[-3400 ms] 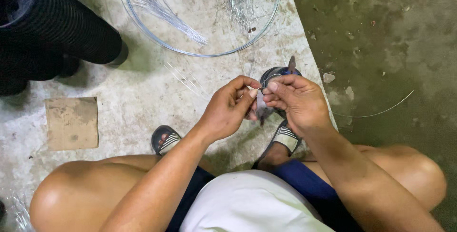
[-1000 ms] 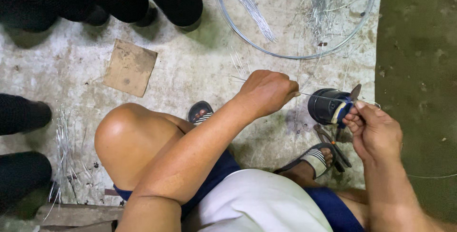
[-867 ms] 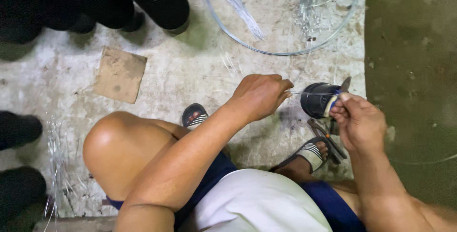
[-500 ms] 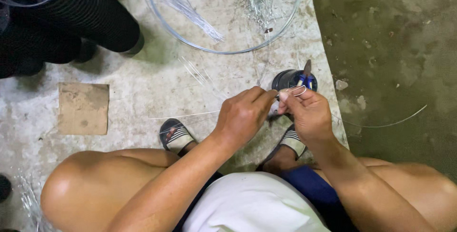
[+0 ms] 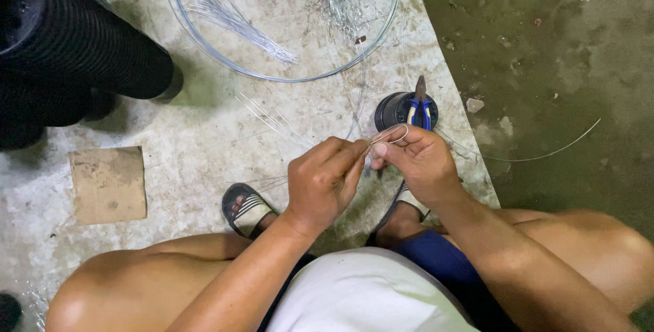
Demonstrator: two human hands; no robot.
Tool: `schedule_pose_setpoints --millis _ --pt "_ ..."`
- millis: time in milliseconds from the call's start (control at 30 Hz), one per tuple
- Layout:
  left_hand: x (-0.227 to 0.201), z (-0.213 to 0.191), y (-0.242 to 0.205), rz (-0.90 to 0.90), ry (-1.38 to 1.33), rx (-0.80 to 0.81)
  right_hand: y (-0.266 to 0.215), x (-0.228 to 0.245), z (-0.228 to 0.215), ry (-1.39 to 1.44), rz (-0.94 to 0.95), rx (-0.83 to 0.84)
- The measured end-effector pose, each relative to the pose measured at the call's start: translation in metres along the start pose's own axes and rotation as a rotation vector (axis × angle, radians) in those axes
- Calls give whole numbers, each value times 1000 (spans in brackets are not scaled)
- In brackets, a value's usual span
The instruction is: The person sits on the floor and repeatedly twists thin metal wires together by hand, then uses pliers to cut the twisted sections. The cut pieces are placed into a nearby container.
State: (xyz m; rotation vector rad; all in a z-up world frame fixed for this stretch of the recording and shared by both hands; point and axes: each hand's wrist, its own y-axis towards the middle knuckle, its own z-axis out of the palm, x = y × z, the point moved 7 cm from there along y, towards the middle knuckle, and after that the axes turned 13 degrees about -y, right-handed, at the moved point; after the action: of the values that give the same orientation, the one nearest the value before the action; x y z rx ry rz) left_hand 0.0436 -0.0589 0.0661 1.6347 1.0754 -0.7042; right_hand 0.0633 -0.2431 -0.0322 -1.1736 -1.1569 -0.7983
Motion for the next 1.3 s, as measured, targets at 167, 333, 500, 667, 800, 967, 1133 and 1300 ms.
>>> schedule_pose_setpoints --millis 167,333,500,667,800,967,1133,1300 --pt "7 -2 1 -101 -77 -40 0 2 0 257 -39 77" --pt "9 -3 1 -121 -90 -38 4 4 -6 347 -96 101" --pt "6 -2 0 -93 -34 -44 7 -8 -9 294 -44 -13" --pt "3 -2 1 -37 13 -35 6 -17 -10 256 18 -70" --pt "2 -1 1 -18 23 -31 6 -16 -7 273 24 -61" --pt "5 0 0 -47 31 -29 5 -13 -6 279 18 -54" --pt "5 1 -2 -31 36 -24 6 -17 -6 346 60 -29" --pt "5 1 -1 -28 29 -16 7 -20 -7 385 77 -37"
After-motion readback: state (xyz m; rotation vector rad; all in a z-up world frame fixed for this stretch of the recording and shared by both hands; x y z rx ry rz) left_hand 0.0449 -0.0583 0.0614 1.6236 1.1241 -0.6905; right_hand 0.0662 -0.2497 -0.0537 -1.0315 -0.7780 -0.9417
